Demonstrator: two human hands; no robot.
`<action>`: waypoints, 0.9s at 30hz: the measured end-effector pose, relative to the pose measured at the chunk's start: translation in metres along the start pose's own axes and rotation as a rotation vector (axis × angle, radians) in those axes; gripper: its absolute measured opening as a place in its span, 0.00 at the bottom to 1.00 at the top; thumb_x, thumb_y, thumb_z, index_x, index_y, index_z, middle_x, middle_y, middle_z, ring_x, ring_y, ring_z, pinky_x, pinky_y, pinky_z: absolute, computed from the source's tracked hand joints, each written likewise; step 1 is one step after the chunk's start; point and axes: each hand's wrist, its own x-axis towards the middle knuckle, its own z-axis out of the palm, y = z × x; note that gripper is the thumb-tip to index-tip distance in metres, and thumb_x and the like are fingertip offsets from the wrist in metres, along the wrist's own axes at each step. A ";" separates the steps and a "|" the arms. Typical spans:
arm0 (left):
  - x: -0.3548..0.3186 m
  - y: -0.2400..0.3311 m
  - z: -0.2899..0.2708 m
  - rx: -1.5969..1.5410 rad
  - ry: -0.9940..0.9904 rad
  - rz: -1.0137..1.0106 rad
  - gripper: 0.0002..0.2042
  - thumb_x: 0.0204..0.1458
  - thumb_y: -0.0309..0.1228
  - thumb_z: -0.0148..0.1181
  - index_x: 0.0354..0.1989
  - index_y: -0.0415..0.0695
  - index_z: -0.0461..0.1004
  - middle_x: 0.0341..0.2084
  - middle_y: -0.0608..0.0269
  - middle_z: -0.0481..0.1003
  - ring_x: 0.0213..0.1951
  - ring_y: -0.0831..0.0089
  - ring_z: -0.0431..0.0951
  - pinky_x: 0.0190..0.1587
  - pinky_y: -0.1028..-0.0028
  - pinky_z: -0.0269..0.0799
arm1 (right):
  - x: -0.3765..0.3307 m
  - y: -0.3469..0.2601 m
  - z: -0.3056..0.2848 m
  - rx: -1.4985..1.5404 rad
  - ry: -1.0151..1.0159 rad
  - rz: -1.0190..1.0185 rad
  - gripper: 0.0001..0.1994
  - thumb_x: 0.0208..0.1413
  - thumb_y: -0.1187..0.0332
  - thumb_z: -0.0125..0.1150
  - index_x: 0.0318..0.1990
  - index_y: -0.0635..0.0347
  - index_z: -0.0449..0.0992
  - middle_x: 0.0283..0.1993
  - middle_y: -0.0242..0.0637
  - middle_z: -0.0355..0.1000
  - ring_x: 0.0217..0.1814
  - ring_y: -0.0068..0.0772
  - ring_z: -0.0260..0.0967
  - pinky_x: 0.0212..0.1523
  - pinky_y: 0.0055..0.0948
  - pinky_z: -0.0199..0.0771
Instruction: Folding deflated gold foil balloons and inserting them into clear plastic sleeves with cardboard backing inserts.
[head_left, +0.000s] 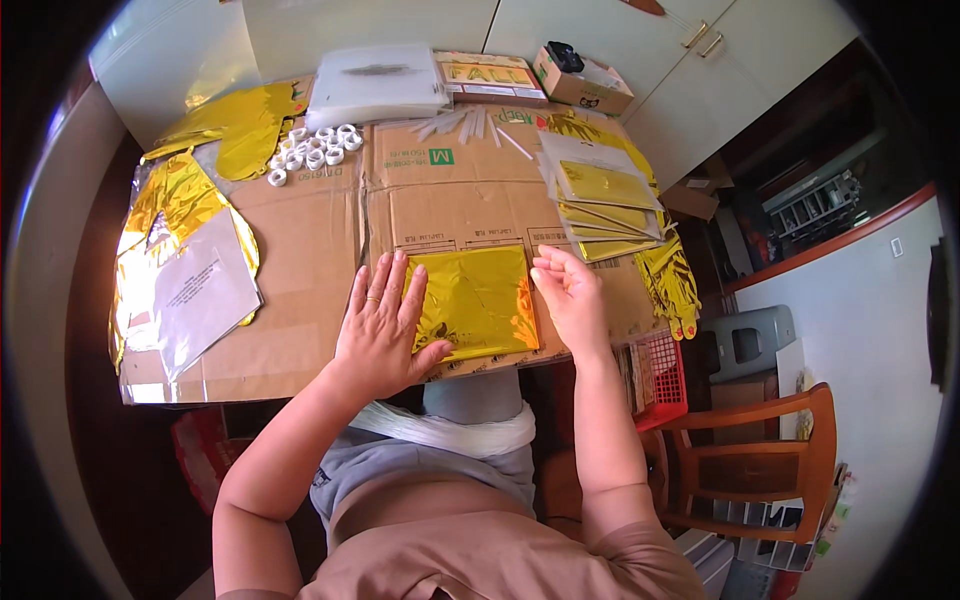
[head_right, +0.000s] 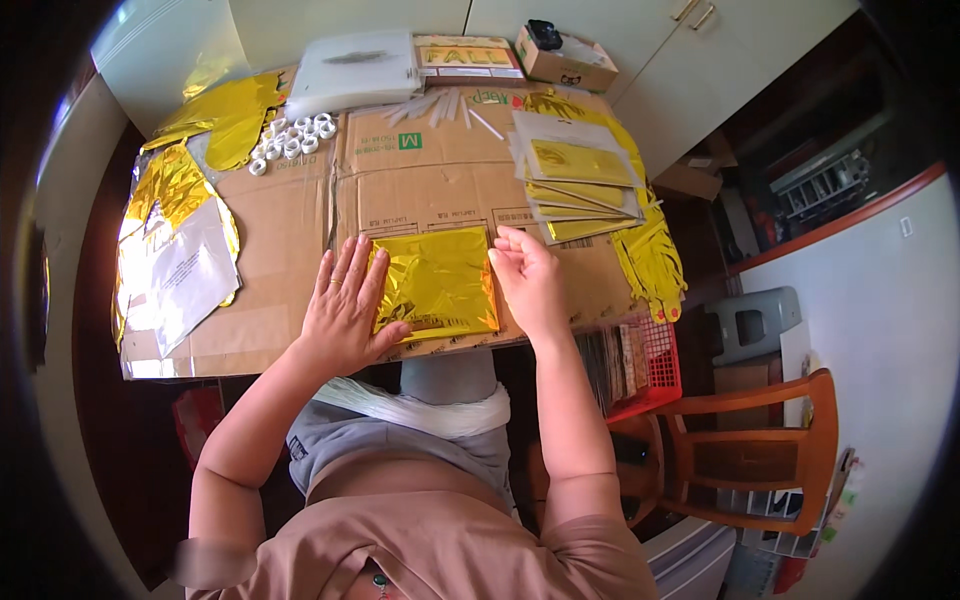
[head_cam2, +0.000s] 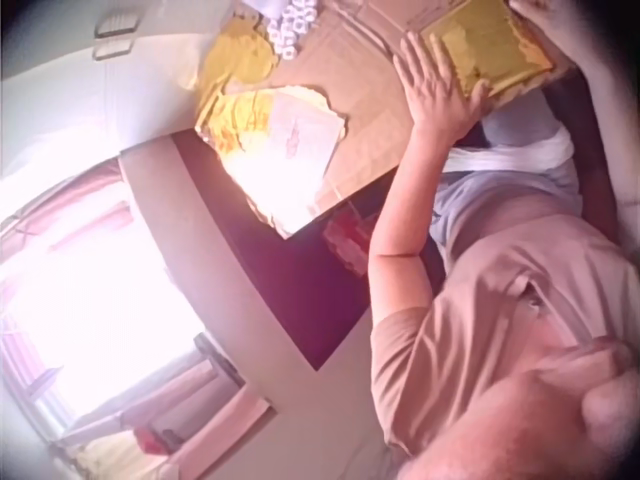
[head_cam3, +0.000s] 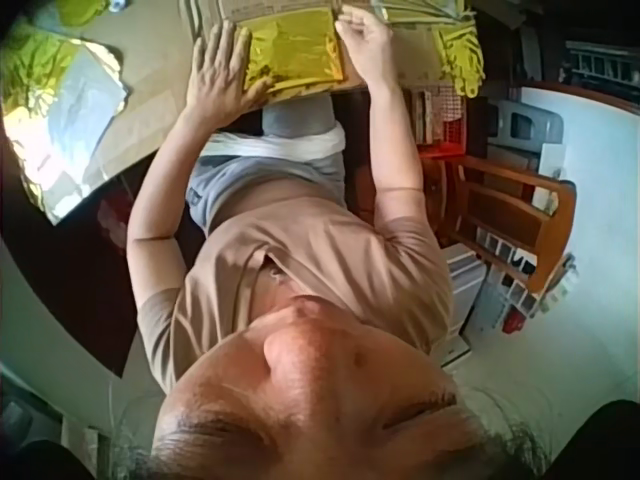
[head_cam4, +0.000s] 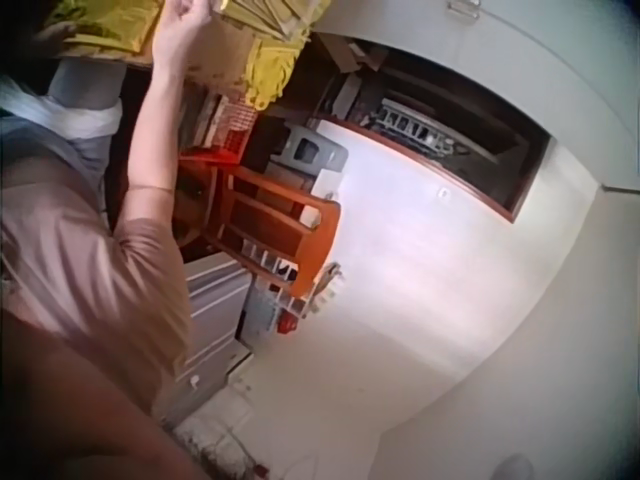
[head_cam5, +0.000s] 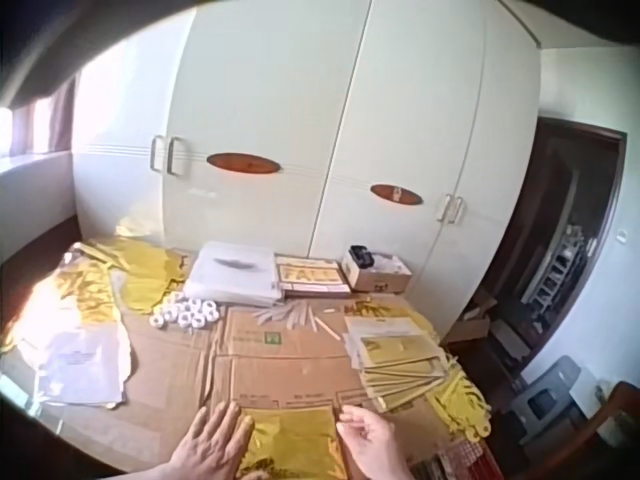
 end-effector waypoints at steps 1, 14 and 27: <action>0.000 0.000 0.000 0.008 0.006 0.000 0.46 0.60 0.64 0.45 0.74 0.34 0.51 0.74 0.36 0.49 0.77 0.45 0.45 0.76 0.49 0.33 | 0.005 0.004 0.005 -0.019 0.020 -0.026 0.16 0.61 0.72 0.66 0.55 0.66 0.77 0.42 0.40 0.81 0.41 0.24 0.77 0.44 0.24 0.78; 0.003 0.001 -0.005 -0.043 -0.008 -0.031 0.46 0.60 0.63 0.47 0.74 0.35 0.52 0.74 0.36 0.50 0.76 0.45 0.46 0.76 0.48 0.35 | 0.020 -0.019 0.035 -0.714 0.088 -0.079 0.12 0.57 0.75 0.64 0.49 0.63 0.79 0.43 0.43 0.77 0.42 0.41 0.76 0.44 0.35 0.78; 0.001 0.000 -0.002 -0.104 -0.001 -0.046 0.46 0.59 0.63 0.47 0.75 0.37 0.50 0.74 0.37 0.49 0.76 0.45 0.46 0.76 0.48 0.36 | -0.004 -0.015 0.055 -0.846 -0.098 -0.374 0.21 0.65 0.65 0.57 0.62 0.65 0.72 0.69 0.55 0.64 0.71 0.59 0.61 0.71 0.49 0.61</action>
